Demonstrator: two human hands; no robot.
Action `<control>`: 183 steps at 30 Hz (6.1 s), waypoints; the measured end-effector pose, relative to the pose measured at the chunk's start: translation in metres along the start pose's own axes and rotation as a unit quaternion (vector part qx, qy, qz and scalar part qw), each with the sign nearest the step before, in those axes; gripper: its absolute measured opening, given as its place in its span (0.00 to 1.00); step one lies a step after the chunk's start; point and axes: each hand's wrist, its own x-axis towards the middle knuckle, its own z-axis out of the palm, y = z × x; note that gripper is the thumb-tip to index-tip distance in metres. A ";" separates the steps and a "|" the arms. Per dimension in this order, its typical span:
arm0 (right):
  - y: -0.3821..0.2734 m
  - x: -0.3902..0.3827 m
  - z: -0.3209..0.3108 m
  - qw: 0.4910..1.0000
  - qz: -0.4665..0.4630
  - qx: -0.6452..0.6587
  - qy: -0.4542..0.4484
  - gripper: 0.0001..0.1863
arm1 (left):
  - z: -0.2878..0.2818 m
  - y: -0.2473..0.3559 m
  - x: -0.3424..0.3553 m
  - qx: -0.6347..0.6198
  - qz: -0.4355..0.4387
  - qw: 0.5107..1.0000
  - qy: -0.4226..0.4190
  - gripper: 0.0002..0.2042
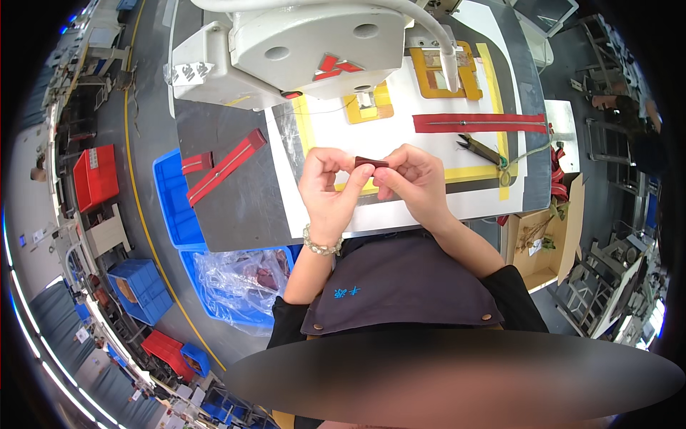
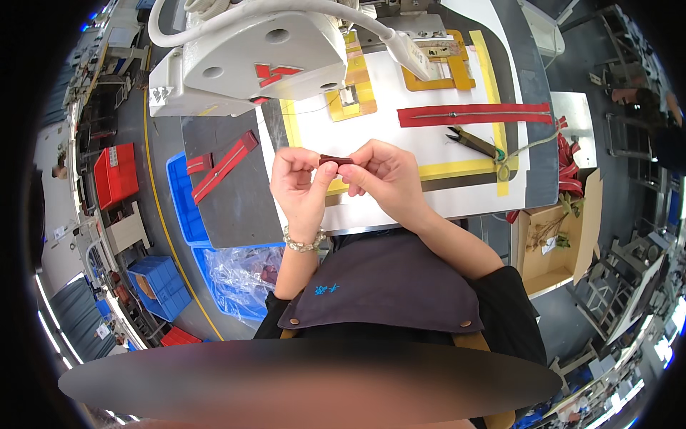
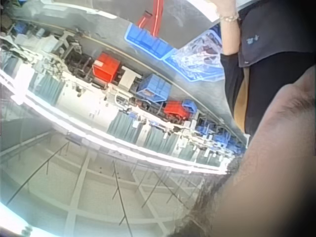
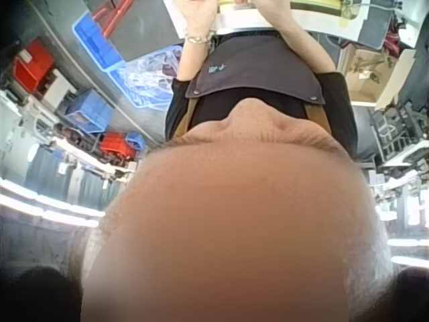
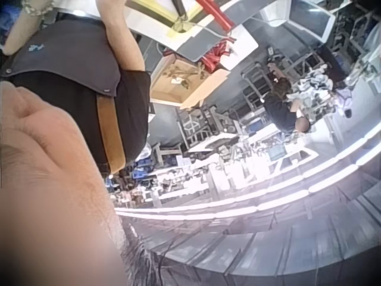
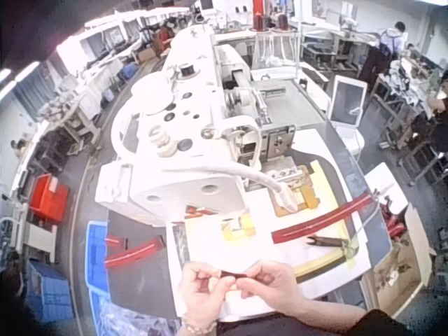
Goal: The recorder uses an industrial sewing machine to attach zippers or small fabric tabs to leather/fabric components.
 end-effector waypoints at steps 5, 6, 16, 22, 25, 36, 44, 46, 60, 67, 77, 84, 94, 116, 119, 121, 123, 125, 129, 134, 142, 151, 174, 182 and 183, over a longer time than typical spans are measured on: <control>-0.001 0.003 -0.007 0.999 0.001 0.041 -0.009 0.05 | -0.014 0.006 0.010 0.189 -0.029 0.960 -0.206 0.09; 0.000 0.004 -0.007 0.999 -0.002 0.037 -0.007 0.05 | -0.012 0.007 0.010 0.202 -0.004 0.959 -0.198 0.09; 0.005 0.004 -0.005 0.998 0.000 0.059 0.008 0.05 | -0.008 0.003 0.005 0.228 0.027 0.962 -0.150 0.11; 0.006 0.003 -0.004 0.998 -0.006 0.060 0.012 0.05 | -0.008 -0.001 0.004 0.221 0.024 0.965 -0.137 0.11; 0.006 0.003 -0.003 0.998 -0.004 0.056 0.016 0.05 | -0.007 0.001 0.003 0.223 0.019 0.965 -0.137 0.11; 0.005 0.001 -0.004 0.999 0.001 0.046 0.029 0.04 | -0.009 -0.005 0.005 0.239 0.030 0.960 -0.144 0.11; 0.005 -0.002 0.000 0.999 -0.010 0.019 0.049 0.03 | -0.010 -0.010 0.005 0.212 0.013 0.965 -0.154 0.10; 0.005 -0.004 0.002 0.998 -0.018 0.015 0.055 0.03 | -0.009 -0.010 0.005 0.204 0.027 0.966 -0.156 0.09; -0.017 0.024 -0.030 0.968 0.076 -0.185 -0.149 0.06 | -0.039 -0.017 0.028 0.247 0.065 0.914 -0.315 0.07; -0.031 0.059 -0.032 0.925 0.112 -0.295 -0.213 0.06 | -0.037 -0.004 0.063 0.316 -0.022 0.856 -0.409 0.08; -0.010 0.125 -0.050 0.938 0.157 -0.307 -0.038 0.14 | -0.021 -0.059 0.064 0.481 0.262 0.813 -0.197 0.16; -0.015 0.129 -0.040 0.917 0.163 -0.363 -0.038 0.16 | -0.017 -0.065 0.063 0.550 0.300 0.756 -0.190 0.17; -0.027 0.136 -0.045 0.855 0.124 -0.489 -0.118 0.16 | -0.015 -0.071 0.066 0.638 0.370 0.654 -0.170 0.14; -0.014 0.136 -0.102 0.594 -0.402 -0.617 -0.324 0.20 | -0.029 -0.069 0.078 0.557 0.332 0.731 -0.213 0.14; -0.008 0.131 -0.102 0.602 -0.389 -0.623 -0.314 0.20 | -0.025 -0.069 0.076 0.557 0.326 0.734 -0.210 0.13; -0.008 0.119 -0.101 0.657 -0.347 -0.618 -0.256 0.20 | -0.023 -0.069 0.074 0.545 0.330 0.740 -0.219 0.13; -0.006 0.109 -0.107 0.702 -0.309 -0.595 -0.240 0.19 | -0.024 -0.072 0.076 0.555 0.308 0.741 -0.219 0.14; -0.026 0.090 -0.106 0.669 -0.288 -0.650 -0.217 0.18 | -0.029 -0.074 0.075 0.570 0.306 0.729 -0.224 0.14; -0.064 0.037 -0.148 0.683 -0.381 -0.620 0.057 0.15 | -0.039 -0.074 0.074 0.592 0.314 0.710 -0.215 0.14; -0.067 -0.097 -0.260 0.630 -0.307 -0.416 0.580 0.08 | -0.033 -0.074 0.078 0.595 0.329 0.693 -0.239 0.13; 0.035 -0.208 -0.365 0.564 -0.083 -0.469 0.674 0.09 | -0.031 -0.072 0.076 0.600 0.309 0.695 -0.247 0.14; 0.077 -0.186 -0.419 0.422 0.061 -0.823 0.376 0.38 | -0.030 -0.064 0.076 0.617 0.292 0.680 -0.268 0.15; -0.011 -0.192 -0.488 0.520 -0.167 -0.554 0.628 0.18 | -0.030 -0.057 0.081 0.612 0.284 0.671 -0.308 0.16; -0.138 -0.222 -0.476 0.528 -0.346 -0.333 0.700 0.13 | -0.033 -0.044 0.066 0.612 0.237 0.688 -0.311 0.23; -0.158 -0.218 -0.449 0.573 -0.357 -0.325 0.662 0.12 | -0.034 -0.043 0.063 0.614 0.234 0.689 -0.305 0.23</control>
